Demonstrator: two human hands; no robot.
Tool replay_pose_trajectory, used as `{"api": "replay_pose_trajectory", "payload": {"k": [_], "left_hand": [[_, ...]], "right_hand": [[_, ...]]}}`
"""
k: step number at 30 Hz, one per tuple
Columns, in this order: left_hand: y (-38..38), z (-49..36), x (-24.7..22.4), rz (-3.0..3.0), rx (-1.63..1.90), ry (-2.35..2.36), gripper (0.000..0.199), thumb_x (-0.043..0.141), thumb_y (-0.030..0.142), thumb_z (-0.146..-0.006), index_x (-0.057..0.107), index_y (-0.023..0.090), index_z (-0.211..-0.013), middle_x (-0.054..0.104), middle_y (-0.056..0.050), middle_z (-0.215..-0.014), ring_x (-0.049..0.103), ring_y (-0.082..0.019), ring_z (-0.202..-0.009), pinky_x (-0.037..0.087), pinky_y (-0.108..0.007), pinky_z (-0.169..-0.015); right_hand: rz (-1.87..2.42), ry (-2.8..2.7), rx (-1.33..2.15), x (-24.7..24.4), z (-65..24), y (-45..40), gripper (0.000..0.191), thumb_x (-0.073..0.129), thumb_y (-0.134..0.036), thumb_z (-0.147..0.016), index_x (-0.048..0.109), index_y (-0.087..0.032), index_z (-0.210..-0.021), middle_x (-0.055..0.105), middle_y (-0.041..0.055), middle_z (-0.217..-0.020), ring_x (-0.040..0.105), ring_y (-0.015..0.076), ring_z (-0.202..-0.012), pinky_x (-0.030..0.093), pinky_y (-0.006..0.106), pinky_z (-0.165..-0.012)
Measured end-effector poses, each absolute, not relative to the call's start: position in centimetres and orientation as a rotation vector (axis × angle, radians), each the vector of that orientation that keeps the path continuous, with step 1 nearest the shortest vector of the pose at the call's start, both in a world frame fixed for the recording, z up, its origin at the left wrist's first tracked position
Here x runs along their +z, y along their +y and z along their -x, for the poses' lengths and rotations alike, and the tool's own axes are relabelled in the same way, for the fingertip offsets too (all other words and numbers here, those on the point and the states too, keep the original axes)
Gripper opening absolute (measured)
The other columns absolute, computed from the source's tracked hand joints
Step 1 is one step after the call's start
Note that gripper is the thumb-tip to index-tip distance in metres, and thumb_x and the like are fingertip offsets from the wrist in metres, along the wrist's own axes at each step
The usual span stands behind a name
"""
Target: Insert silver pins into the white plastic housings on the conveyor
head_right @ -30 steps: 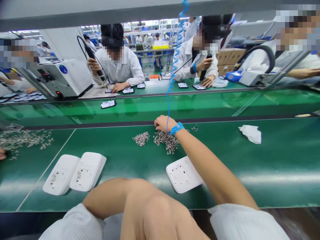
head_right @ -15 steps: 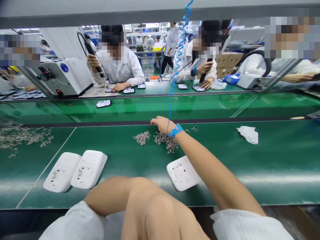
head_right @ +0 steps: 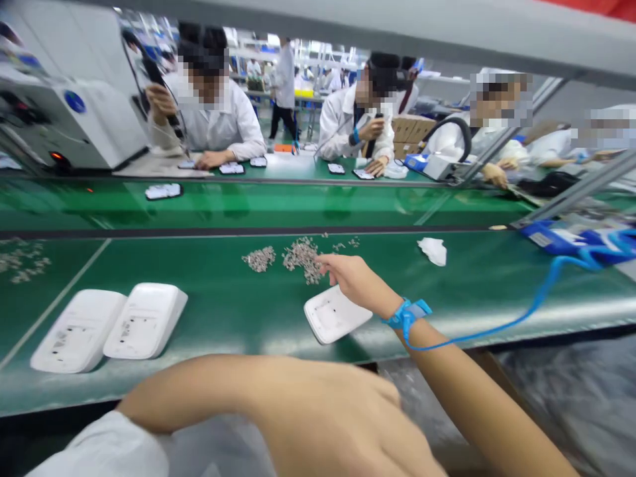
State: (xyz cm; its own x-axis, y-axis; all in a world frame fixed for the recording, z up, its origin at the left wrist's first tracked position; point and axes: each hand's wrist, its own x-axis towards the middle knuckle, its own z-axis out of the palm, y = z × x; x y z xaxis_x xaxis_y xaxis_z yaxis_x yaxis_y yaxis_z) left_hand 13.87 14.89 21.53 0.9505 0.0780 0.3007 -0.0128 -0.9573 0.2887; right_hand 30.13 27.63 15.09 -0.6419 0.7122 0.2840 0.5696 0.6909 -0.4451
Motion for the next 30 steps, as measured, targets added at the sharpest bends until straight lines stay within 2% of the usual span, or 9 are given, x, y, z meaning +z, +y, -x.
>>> {"api": "replay_pose_trajectory", "payload": {"k": [2,4,6,9,13,18,21,26,30], "left_hand": [[14.7,-13.9,18.9,-2.923,0.652,0.101,0.013,0.06,0.035,-0.096,0.071,0.03,-0.09,0.07,0.001,-0.094,0.064,-0.014,-0.085,0.049,-0.032,-0.064],[14.7,-13.5,15.1,-2.96,0.854,0.376,0.02,0.053,0.025,-0.098,0.063,0.022,-0.08,0.066,-0.003,-0.082,0.058,-0.018,-0.075,0.042,-0.038,-0.063],[14.8,-13.2,11.3,-2.901,0.966,0.729,0.019,0.052,0.026,-0.098,0.059,0.02,-0.081,0.062,-0.004,-0.081,0.056,-0.02,-0.078,0.039,-0.039,-0.066],[14.8,-13.2,7.9,-2.794,0.938,1.023,0.021,0.056,0.036,-0.098,0.06,0.016,-0.1,0.064,-0.006,-0.098,0.057,-0.024,-0.094,0.04,-0.04,-0.078],[14.9,-13.9,7.0,-2.705,0.824,1.211,0.042,0.061,0.05,-0.097,0.058,0.013,-0.117,0.066,-0.009,-0.113,0.058,-0.026,-0.108,0.037,-0.043,-0.093],[14.9,-13.6,6.4,-2.529,0.996,1.3,0.028,0.05,0.04,-0.104,0.064,0.016,-0.103,0.072,-0.006,-0.11,0.062,-0.023,-0.109,0.033,-0.045,-0.092],[15.0,-13.1,6.2,-2.38,1.059,1.344,0.024,0.05,0.035,-0.103,0.066,0.018,-0.096,0.074,-0.004,-0.103,0.064,-0.021,-0.105,0.033,-0.044,-0.089],[15.1,-13.1,6.4,-2.298,1.029,1.344,0.022,0.049,0.028,-0.101,0.067,0.018,-0.092,0.074,-0.002,-0.098,0.065,-0.02,-0.108,0.031,-0.044,-0.088],[15.1,-13.2,6.4,-2.245,1.039,1.339,0.022,0.048,0.026,-0.101,0.066,0.019,-0.091,0.075,-0.001,-0.094,0.065,-0.02,-0.107,0.03,-0.044,-0.088]], "right_hand": [[1.058,-2.476,0.473,15.1,-31.4,25.9,0.036,0.04,-0.019,-0.097,0.062,-0.017,-0.125,0.075,0.0035,-0.086,0.067,0.0129,-0.068,0.051,0.025,-0.071],[1.149,-2.483,0.449,15.1,-32.2,24.5,0.03,0.043,-0.02,-0.097,0.064,-0.017,-0.118,0.074,0.0018,-0.079,0.068,0.013,-0.068,0.049,0.023,-0.068],[1.194,-2.495,0.381,14.7,-32.5,23.6,0.024,0.045,-0.02,-0.096,0.067,-0.018,-0.105,0.072,0.0008,-0.075,0.067,0.0129,-0.066,0.047,0.022,-0.065],[1.16,-2.492,0.309,13.7,-32.4,23.4,0.022,0.048,-0.018,-0.094,0.07,-0.02,-0.093,0.075,0.0016,-0.081,0.069,0.0139,-0.071,0.049,0.024,-0.069],[1.111,-2.445,0.256,12.4,-31.8,24.2,0.022,0.053,-0.025,-0.096,0.073,-0.021,-0.088,0.077,0.0036,-0.091,0.072,0.0182,-0.084,0.055,0.029,-0.078],[1.054,-2.559,0.252,12.5,-30.9,24.2,0.031,0.046,-0.016,-0.098,0.072,-0.021,-0.112,0.076,0.0038,-0.103,0.072,0.0177,-0.092,0.055,0.029,-0.083],[0.995,-2.742,0.138,12.9,-30.2,24.0,0.034,0.044,-0.008,-0.093,0.072,-0.02,-0.108,0.075,0.0048,-0.107,0.07,0.0186,-0.094,0.052,0.028,-0.078],[0.97,-2.857,-0.216,12.3,-29.2,24.3,0.024,0.048,-0.009,-0.092,0.07,-0.017,-0.093,0.073,0.0095,-0.098,0.061,0.021,-0.083,0.042,0.033,-0.072],[0.955,-2.824,-0.363,11.6,-29.6,24.3,0.026,0.046,-0.009,-0.095,0.069,-0.018,-0.099,0.072,0.0086,-0.093,0.056,0.022,-0.085,0.038,0.035,-0.074]]}}
